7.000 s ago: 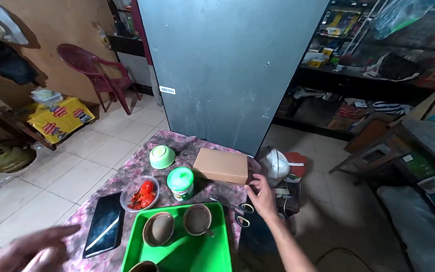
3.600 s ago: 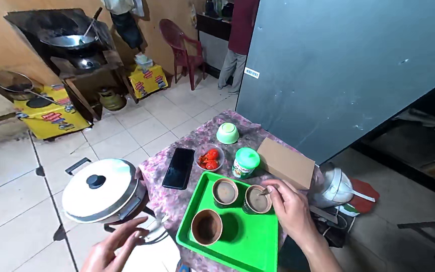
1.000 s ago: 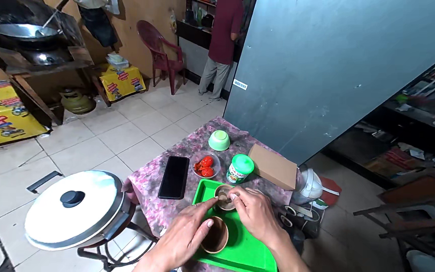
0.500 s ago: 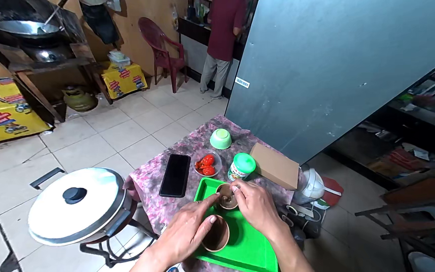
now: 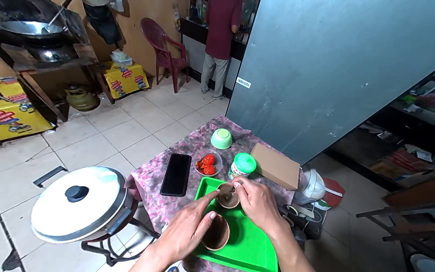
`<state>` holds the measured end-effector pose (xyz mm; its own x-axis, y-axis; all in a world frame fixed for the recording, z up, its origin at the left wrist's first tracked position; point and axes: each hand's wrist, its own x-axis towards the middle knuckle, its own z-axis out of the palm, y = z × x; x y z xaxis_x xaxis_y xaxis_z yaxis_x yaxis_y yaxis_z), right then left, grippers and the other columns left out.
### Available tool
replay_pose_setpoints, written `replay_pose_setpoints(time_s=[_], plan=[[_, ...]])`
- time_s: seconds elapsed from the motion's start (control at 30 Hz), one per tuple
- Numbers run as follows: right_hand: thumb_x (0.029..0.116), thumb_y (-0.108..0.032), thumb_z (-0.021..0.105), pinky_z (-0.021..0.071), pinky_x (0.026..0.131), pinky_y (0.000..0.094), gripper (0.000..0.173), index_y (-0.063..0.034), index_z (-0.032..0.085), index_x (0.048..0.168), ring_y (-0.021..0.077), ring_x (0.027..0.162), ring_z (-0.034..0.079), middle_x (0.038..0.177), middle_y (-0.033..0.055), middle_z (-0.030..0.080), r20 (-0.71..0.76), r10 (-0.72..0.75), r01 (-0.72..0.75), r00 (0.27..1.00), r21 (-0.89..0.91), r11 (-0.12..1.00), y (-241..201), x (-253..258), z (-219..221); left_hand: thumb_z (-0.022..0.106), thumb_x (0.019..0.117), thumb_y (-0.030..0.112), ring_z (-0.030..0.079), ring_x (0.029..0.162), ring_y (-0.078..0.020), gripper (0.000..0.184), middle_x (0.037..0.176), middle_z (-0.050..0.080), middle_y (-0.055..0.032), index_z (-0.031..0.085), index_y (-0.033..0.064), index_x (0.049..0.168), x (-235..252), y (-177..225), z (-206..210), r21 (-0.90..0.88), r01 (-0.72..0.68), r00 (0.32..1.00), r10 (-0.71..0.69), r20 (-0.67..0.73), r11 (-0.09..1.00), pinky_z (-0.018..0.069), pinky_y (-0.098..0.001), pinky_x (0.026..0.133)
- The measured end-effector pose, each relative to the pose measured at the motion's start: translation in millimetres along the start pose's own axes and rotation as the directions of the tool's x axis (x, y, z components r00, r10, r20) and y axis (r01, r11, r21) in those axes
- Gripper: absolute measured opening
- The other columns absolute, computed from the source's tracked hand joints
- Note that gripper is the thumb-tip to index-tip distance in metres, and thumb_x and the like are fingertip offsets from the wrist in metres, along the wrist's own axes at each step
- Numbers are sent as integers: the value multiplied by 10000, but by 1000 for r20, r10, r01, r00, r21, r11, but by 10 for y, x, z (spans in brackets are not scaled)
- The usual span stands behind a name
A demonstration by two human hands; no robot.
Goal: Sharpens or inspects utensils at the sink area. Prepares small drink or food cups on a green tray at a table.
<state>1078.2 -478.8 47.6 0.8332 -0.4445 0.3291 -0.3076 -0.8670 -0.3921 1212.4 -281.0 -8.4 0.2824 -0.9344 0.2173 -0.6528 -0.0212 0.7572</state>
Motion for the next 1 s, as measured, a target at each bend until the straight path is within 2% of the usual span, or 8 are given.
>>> replay_pose_setpoints(time_s=[0.1, 0.23, 0.37, 0.53, 0.67, 0.8, 0.9, 1.0], plan=[[1044, -341, 428, 520, 586, 385, 305, -231, 708, 993, 108, 631, 625, 687, -65, 626, 64, 15, -16, 998, 11, 1000, -15, -22, 10, 179, 1073, 581, 592, 1299, -118, 686, 1484, 569, -6, 364, 169, 1591, 30, 5, 3, -94, 37, 999, -37, 0, 995, 503, -399, 1094], [1070, -363, 423, 537, 591, 368, 313, -256, 717, 1080, 89, 646, 626, 730, -77, 647, -18, -4, 5, 1000, 63, 998, 12, -18, 18, 101, 1037, 667, 618, 1269, -114, 779, 1436, 613, -1, 282, 183, 1620, 33, -40, 12, -211, 53, 997, -62, -38, 976, 528, -400, 1076], [1051, -342, 429, 527, 589, 374, 299, -230, 703, 1009, 102, 637, 620, 702, -62, 625, 47, 8, -9, 999, 22, 1000, 7, -24, 18, 60, 979, 759, 621, 1268, -133, 884, 1422, 624, -2, 280, 192, 1620, 17, -65, 7, -285, 70, 996, -83, -32, 956, 528, -414, 1070], [1065, -341, 443, 548, 610, 383, 301, -231, 722, 1087, 116, 677, 643, 764, -52, 661, -28, -15, 15, 999, 14, 1000, 0, -26, 15, 60, 833, 923, 653, 1208, -330, 1163, 1369, 634, -201, 325, 83, 1592, 51, -4, 14, -753, 115, 980, -196, -19, 648, 530, -483, 1023], [1039, -315, 451, 530, 599, 364, 279, -214, 707, 994, 100, 643, 622, 704, -62, 626, 27, -26, 25, 999, 21, 999, -17, -26, 32, -29, 859, 856, 684, 1144, -339, 1119, 1353, 632, -239, 335, 78, 1577, 79, 5, -57, -869, 205, 953, -293, 74, 450, 562, -461, 956], [1061, -342, 449, 558, 635, 361, 298, -234, 726, 1082, 91, 707, 645, 789, -70, 667, -25, -31, 32, 999, 33, 999, 26, -8, 20, -78, 854, 840, 668, 1178, -347, 1133, 1382, 611, -249, 336, 71, 1575, 59, -12, -84, -903, 227, 947, -299, 116, 365, 558, -457, 960], [1036, -321, 449, 524, 600, 371, 280, -218, 707, 1002, 113, 666, 624, 715, -56, 619, 6, -36, 36, 999, -10, 999, 42, -20, 38, -94, 897, 774, 665, 1184, -333, 1079, 1388, 610, -237, 368, 58, 1557, 47, -16, -79, -900, 239, 939, -324, 118, 364, 556, -451, 961], [1051, -333, 430, 539, 623, 336, 296, -243, 709, 1012, 64, 665, 620, 722, -93, 629, 14, -36, 35, 999, 72, 997, 39, -28, 33, 24, 1053, 552, 656, 1193, -300, 802, 1394, 617, -179, 451, 52, 1513, 30, -53, -70, -839, 268, 925, -368, 89, 473, 548, -443, 987]])
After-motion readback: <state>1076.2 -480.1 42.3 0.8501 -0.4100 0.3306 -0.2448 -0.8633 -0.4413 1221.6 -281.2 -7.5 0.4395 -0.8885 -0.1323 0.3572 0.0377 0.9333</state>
